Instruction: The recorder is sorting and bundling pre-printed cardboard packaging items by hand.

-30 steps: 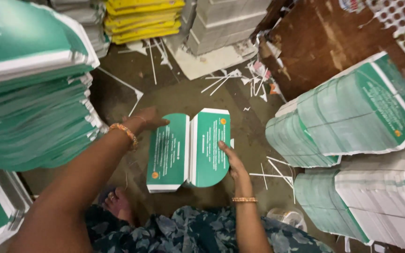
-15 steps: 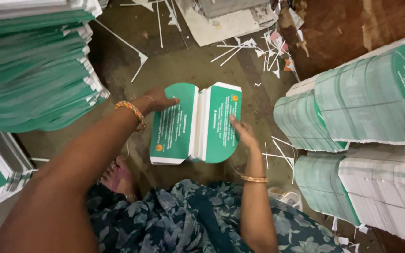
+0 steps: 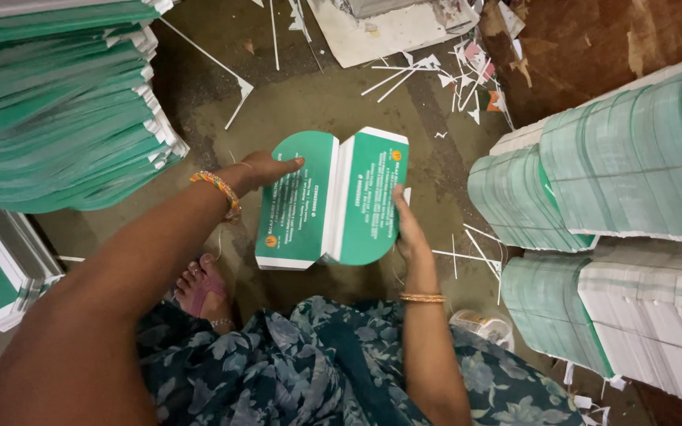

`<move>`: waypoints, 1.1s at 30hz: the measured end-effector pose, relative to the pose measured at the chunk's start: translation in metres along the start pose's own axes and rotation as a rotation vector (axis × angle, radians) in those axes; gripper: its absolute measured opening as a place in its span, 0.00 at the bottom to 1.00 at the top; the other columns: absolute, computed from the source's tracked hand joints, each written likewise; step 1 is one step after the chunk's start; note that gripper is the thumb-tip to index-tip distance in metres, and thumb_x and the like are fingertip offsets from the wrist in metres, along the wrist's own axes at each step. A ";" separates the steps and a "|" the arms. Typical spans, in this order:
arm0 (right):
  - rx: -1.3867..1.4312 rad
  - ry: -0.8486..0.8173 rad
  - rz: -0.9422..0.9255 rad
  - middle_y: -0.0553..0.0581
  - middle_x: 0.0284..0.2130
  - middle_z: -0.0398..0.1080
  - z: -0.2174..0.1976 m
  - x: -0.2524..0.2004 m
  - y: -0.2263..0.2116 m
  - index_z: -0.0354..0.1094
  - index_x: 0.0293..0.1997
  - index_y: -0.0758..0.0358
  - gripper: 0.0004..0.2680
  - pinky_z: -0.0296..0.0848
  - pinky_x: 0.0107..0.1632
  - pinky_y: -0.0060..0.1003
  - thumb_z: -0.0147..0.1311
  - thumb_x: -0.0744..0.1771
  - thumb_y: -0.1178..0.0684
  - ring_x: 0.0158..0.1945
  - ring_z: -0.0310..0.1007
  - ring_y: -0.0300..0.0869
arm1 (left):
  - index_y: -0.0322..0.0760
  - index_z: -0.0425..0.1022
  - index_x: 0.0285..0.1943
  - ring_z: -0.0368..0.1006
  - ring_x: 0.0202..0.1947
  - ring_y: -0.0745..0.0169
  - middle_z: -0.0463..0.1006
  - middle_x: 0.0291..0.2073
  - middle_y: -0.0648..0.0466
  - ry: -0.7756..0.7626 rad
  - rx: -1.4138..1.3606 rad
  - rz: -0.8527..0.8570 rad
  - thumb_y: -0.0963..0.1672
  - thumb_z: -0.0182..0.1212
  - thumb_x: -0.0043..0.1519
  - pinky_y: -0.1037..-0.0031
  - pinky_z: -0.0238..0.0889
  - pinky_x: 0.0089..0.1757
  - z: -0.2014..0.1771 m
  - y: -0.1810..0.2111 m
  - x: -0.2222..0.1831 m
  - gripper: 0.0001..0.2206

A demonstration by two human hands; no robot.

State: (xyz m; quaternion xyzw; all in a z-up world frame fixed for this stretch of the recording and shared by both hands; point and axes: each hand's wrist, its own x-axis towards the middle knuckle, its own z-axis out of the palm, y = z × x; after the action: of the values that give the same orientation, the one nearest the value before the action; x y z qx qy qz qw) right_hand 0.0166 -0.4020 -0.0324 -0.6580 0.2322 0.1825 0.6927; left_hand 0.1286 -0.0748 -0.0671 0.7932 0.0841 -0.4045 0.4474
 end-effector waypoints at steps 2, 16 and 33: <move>-0.074 0.006 -0.012 0.64 0.70 0.57 0.008 -0.002 -0.003 0.48 0.74 0.64 0.36 0.58 0.69 0.46 0.43 0.65 0.24 0.71 0.57 0.51 | 0.22 0.69 0.66 0.63 0.67 0.33 0.69 0.64 0.30 0.017 -0.009 -0.027 0.63 0.60 0.57 0.54 0.57 0.62 0.002 -0.005 0.008 0.42; 0.122 0.063 -0.067 0.66 0.69 0.58 -0.055 0.021 0.027 0.52 0.74 0.68 0.39 0.55 0.70 0.50 0.42 0.64 0.21 0.72 0.56 0.54 | 0.24 0.77 0.59 0.72 0.60 0.35 0.75 0.59 0.32 0.066 0.532 0.066 0.63 0.48 0.66 0.54 0.64 0.58 -0.052 0.047 -0.089 0.37; 0.067 0.242 -0.146 0.71 0.72 0.50 -0.058 -0.022 0.021 0.43 0.77 0.66 0.38 0.47 0.73 0.53 0.46 0.66 0.24 0.75 0.50 0.56 | 0.33 0.73 0.57 0.75 0.40 0.61 0.82 0.45 0.50 0.776 -1.377 -0.068 0.52 0.54 0.68 0.69 0.65 0.43 0.055 -0.486 -0.225 0.19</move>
State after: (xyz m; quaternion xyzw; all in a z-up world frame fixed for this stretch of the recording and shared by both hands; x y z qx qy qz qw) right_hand -0.0183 -0.4569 -0.0388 -0.6669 0.2715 0.0431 0.6926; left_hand -0.2913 0.2189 -0.2328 0.4195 0.4896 0.0306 0.7638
